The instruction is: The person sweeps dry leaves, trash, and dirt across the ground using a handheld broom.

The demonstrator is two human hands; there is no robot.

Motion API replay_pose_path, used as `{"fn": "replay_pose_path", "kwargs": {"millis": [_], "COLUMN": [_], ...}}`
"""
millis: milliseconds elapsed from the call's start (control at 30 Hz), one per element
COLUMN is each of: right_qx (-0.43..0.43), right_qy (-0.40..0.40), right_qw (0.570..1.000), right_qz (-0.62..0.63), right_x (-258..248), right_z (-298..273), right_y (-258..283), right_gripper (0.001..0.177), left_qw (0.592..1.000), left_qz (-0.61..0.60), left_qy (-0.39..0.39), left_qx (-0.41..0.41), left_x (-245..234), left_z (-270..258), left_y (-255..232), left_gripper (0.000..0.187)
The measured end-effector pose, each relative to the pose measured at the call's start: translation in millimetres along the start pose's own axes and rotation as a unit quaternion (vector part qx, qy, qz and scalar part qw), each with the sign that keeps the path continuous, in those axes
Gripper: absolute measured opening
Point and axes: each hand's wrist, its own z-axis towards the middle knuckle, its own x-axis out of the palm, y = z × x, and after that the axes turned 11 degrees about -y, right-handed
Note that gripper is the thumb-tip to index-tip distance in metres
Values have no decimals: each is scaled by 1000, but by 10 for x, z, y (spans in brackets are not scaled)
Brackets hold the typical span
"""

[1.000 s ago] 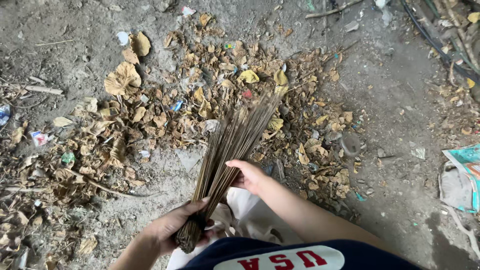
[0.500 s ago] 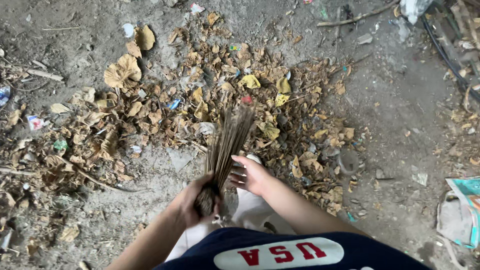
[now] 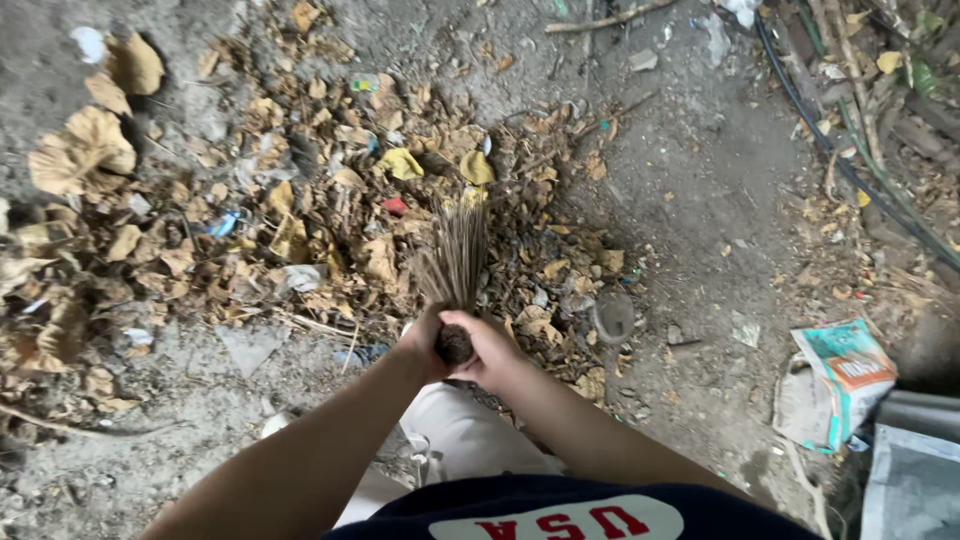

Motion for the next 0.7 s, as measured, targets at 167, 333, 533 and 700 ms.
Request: {"fn": "replay_pose_path", "kwargs": {"millis": [167,333,533,700], "right_qx": [-34,17,-13,-26], "right_qy": [-163,-124,145,200], "right_qw": [986,992,964,934], "right_qz": [26,-28,-224,-295], "right_x": [-356,-283,982,1143], "right_z": [-256,432,895,476], "right_y": [409,594,676,814], "right_gripper": [54,54,56,70], "left_qw": [996,989,928,884], "left_qz": [-38,-113,-333,-401], "left_qy": [23,-84,-9,-56], "left_qx": [-75,-51,167,235], "left_x": [644,640,-334,-205], "left_z": [194,891,975,40], "left_y": [128,-6,-747,-540], "left_gripper": [38,36,41,61]}}
